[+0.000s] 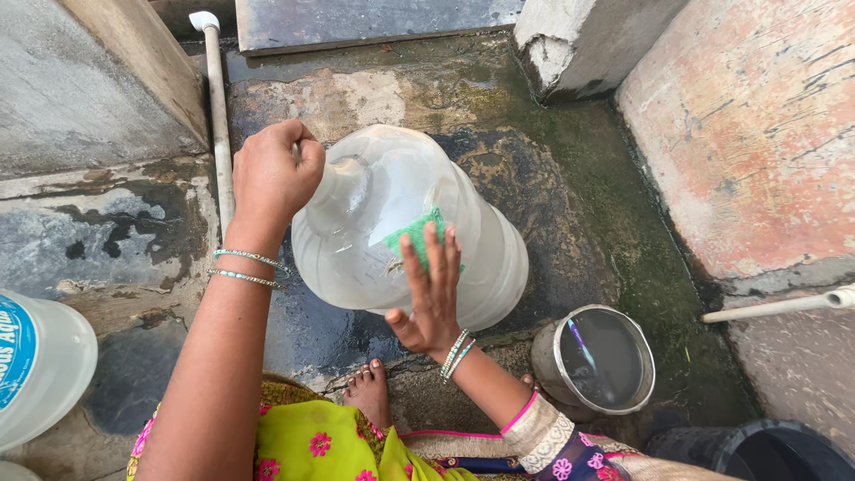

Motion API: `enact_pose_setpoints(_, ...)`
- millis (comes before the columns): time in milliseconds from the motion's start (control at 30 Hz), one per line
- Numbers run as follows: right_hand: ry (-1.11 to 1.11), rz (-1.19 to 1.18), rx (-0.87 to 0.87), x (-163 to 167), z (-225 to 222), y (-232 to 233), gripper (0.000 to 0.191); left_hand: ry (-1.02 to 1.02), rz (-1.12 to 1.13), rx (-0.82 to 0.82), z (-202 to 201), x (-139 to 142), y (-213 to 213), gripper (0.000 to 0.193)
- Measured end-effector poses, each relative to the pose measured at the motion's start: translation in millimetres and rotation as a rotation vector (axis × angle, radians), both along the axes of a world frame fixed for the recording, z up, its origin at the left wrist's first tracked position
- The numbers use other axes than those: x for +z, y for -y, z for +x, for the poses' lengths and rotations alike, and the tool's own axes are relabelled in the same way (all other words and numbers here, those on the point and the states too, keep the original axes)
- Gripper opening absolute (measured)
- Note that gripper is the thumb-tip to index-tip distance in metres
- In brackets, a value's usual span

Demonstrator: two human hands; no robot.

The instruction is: The person sits on a wet stone floor and scrubs the neck and interior of a large empty water dispenser jug with a toothbrush, then scrubs the outside of the jug with a green scrub pad, rotating it to clean different sides. They then lift the jug and shake and turn it to rinse out the loosened debris.

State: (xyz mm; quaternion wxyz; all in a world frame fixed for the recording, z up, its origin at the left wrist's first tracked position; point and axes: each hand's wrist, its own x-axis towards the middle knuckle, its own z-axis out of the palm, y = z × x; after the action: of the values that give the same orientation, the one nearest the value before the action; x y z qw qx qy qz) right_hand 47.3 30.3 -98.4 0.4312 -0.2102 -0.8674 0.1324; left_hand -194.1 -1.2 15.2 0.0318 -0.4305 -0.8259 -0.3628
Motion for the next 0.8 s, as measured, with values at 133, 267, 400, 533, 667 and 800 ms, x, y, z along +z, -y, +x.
enact_pose_setpoints(133, -0.065, -0.045, -0.076, -54, 6, -13, 0.078, -0.009, 0.023, -0.062, -6, -2, 4, 0.018)
enact_pose_setpoints(267, -0.114, -0.577, -0.198, -108, 40, -80, 0.084, 0.038, 0.045, -0.047, -21, -5, 13, 0.02)
enact_pose_setpoints(400, -0.081, -0.761, -0.392, -142, 76, -132, 0.092, -0.043, 0.016, 0.052, -30, -14, 13, 0.02)
enact_pose_setpoints(533, -0.484, -1.074, -0.319, -162, 85, -138, 0.089, -0.083, 0.044, 0.062, -35, -24, 7, 0.02)
enact_pose_setpoints(667, -0.756, -1.291, -0.688, -163, 79, -124, 0.084, -0.105, 0.05, 0.081, -36, -33, 8, 0.021)
enact_pose_setpoints(800, -0.898, -1.77, -0.394, -148, 81, -114, 0.079, -0.154, 0.038, 0.124, -37, -39, 5, 0.022)
